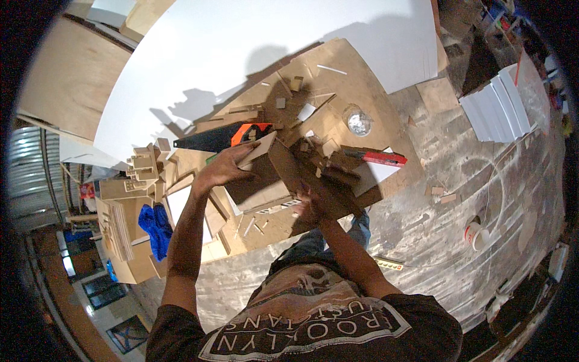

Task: The person assembles a small wooden house model by applying adhesive to small components and pressing them together on a workbench.

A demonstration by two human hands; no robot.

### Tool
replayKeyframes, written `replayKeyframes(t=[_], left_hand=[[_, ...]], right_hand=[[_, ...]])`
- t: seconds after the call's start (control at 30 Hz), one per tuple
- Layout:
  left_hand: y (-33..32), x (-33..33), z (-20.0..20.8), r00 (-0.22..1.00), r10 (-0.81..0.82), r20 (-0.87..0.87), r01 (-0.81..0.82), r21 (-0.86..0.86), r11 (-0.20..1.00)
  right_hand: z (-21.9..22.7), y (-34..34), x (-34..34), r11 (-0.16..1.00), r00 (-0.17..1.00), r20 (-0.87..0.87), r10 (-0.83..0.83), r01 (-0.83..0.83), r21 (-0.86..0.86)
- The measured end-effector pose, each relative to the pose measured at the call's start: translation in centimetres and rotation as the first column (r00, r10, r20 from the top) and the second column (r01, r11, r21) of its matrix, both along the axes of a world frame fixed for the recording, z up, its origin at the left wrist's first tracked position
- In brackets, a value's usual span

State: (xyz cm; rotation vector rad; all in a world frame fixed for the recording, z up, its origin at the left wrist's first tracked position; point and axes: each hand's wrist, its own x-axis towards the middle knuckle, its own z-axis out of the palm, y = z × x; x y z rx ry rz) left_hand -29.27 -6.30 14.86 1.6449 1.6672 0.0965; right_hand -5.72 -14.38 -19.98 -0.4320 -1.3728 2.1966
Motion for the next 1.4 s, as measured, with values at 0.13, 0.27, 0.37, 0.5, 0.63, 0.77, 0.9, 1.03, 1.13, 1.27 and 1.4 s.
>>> replayKeyframes(t=[0.13,0.27,0.37,0.5,0.63,0.77,0.9,1.03,1.13,1.27,1.4], left_hand=[[1.4,0.6,0.1,0.998,-0.052,0.029,0.051,0.045,0.998],[0.9,0.2,-0.3,0.999,-0.052,-0.012,0.052,0.033,0.998],[0.2,0.4,0.1,1.0,-0.01,-0.007,0.01,0.003,1.0],[0.9,0.6,0.3,0.997,-0.069,-0.033,0.07,0.031,0.997],[0.9,0.4,0.0,0.998,-0.062,-0.018,0.063,0.049,0.997],[0.9,0.7,0.2,0.999,-0.03,-0.021,0.03,0.019,0.999],[0.8,0.7,0.2,0.998,-0.039,-0.049,0.04,0.01,0.999],[0.8,0.7,0.2,0.999,-0.019,-0.031,0.019,0.001,1.0],[0.8,0.5,0.0,0.999,-0.017,-0.033,0.017,-0.004,1.0],[1.0,0.7,0.1,0.999,0.005,-0.038,-0.006,-0.018,1.0],[1.0,0.4,0.0,0.995,-0.07,-0.073,0.071,0.015,0.997]], right_hand=[[-4.0,-0.3,-0.4,0.952,0.942,0.145,-0.304,0.307,0.002],[-3.0,0.0,0.4,0.972,0.977,0.119,-0.174,0.19,-0.135],[0.5,0.2,1.0,0.729,0.994,-0.027,-0.109,0.061,-0.682],[1.6,0.8,1.1,0.689,0.989,-0.043,-0.14,0.066,-0.721],[1.9,1.1,0.9,0.679,0.989,-0.049,-0.137,0.057,-0.732],[1.8,1.3,0.7,0.679,0.992,-0.053,-0.118,0.041,-0.733],[1.8,1.4,0.6,0.68,0.994,-0.056,-0.096,0.024,-0.733],[1.5,2.0,0.4,0.689,0.996,-0.056,-0.066,0.005,-0.725],[1.5,2.2,0.3,0.693,0.997,-0.053,-0.052,-0.002,-0.72],[1.9,1.7,0.6,0.703,0.996,-0.049,-0.077,0.019,-0.711],[3.0,1.2,1.3,0.699,0.992,-0.053,-0.117,0.044,-0.713]])
